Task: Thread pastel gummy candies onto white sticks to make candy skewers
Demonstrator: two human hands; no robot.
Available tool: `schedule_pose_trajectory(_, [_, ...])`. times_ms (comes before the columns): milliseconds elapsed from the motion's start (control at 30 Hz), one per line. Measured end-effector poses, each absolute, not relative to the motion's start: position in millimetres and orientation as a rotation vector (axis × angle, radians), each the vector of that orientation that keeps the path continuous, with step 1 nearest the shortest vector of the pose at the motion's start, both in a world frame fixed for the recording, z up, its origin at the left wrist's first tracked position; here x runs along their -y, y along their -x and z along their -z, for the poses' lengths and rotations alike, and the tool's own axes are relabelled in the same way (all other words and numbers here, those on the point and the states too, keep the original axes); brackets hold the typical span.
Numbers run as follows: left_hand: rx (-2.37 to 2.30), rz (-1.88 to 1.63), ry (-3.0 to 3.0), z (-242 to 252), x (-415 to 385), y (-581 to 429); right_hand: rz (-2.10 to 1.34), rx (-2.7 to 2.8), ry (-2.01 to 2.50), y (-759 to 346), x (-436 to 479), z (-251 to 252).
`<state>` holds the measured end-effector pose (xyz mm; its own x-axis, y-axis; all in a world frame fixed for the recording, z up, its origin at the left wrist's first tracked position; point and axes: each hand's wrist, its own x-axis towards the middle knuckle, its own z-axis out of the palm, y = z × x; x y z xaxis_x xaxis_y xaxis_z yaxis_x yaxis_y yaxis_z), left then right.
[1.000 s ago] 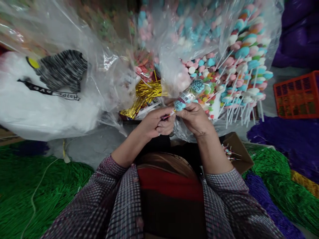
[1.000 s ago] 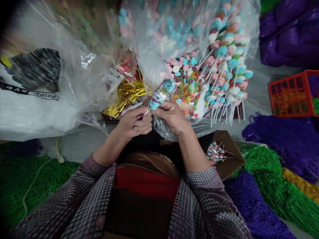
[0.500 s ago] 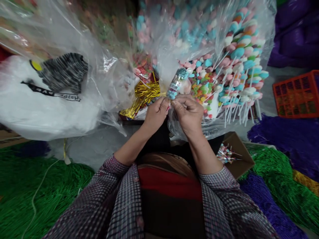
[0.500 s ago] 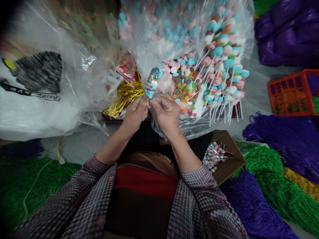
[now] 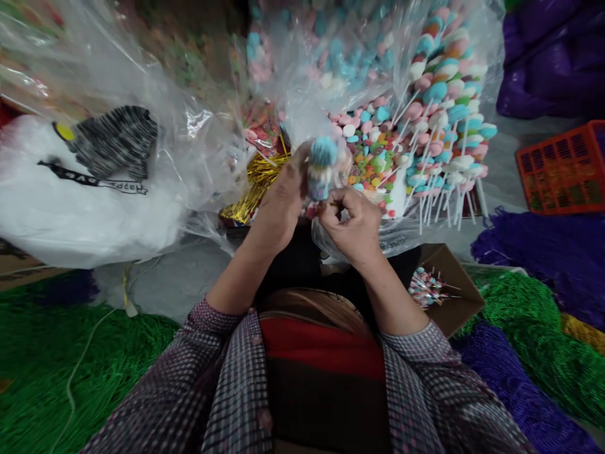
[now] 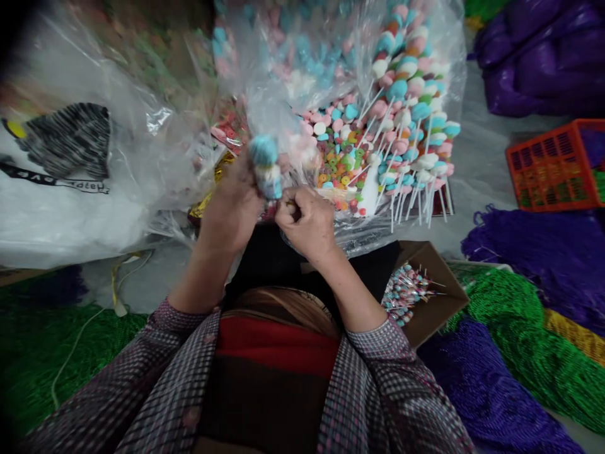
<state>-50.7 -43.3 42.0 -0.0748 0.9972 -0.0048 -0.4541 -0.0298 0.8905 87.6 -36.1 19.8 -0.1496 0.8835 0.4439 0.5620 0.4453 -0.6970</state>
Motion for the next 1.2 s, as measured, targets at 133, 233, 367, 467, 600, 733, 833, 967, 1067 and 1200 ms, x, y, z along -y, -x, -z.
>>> schedule_pose_trajectory(133, [-0.87, -1.511, -1.036, -67, 69, 65, -0.529, 1.636, 1.244, -94, 32, -33])
schedule_pose_trajectory(233, [-0.888, -1.09, -1.255, -67, 79, 70, -0.643, 1.498, 1.217, -96, 36, -54])
schedule_pose_trajectory(367, [-0.998, -0.928, -1.014, -51, 71, 61, -0.831, 1.525, 1.159, -98, 52, -66])
schedule_pose_trajectory(467, [-1.004, -0.975, -0.883, -39, 64, 50, -0.873, 1.574, 1.133, -104, 58, -62])
schedule_pose_trajectory(600, [-0.958, -0.903, -0.801, -20, 63, 35, -0.884, 1.591, 1.136, -116, 61, -55])
schedule_pose_trajectory(733, [-0.899, -0.623, -0.83, 1, 74, 22, -1.051, 1.418, 1.144, -141, 77, -48])
schedule_pose_trajectory(833, [-0.878, -0.482, -0.94, 6, 86, 19, -1.17, 1.273, 1.08, -172, 100, -50])
schedule_pose_trajectory(967, [-0.798, -0.51, -1.044, -12, 92, 18, -1.096, 1.198, 0.943, -219, 132, -69])
schedule_pose_trajectory(1067, [-0.632, -0.359, -1.031, -28, 92, 7, -0.817, 1.168, 0.991, -241, 153, -87])
schedule_pose_trajectory(1200, [-0.376, -0.03, -0.956, -29, 90, -37, -0.412, 1.472, 1.12, -247, 176, -101])
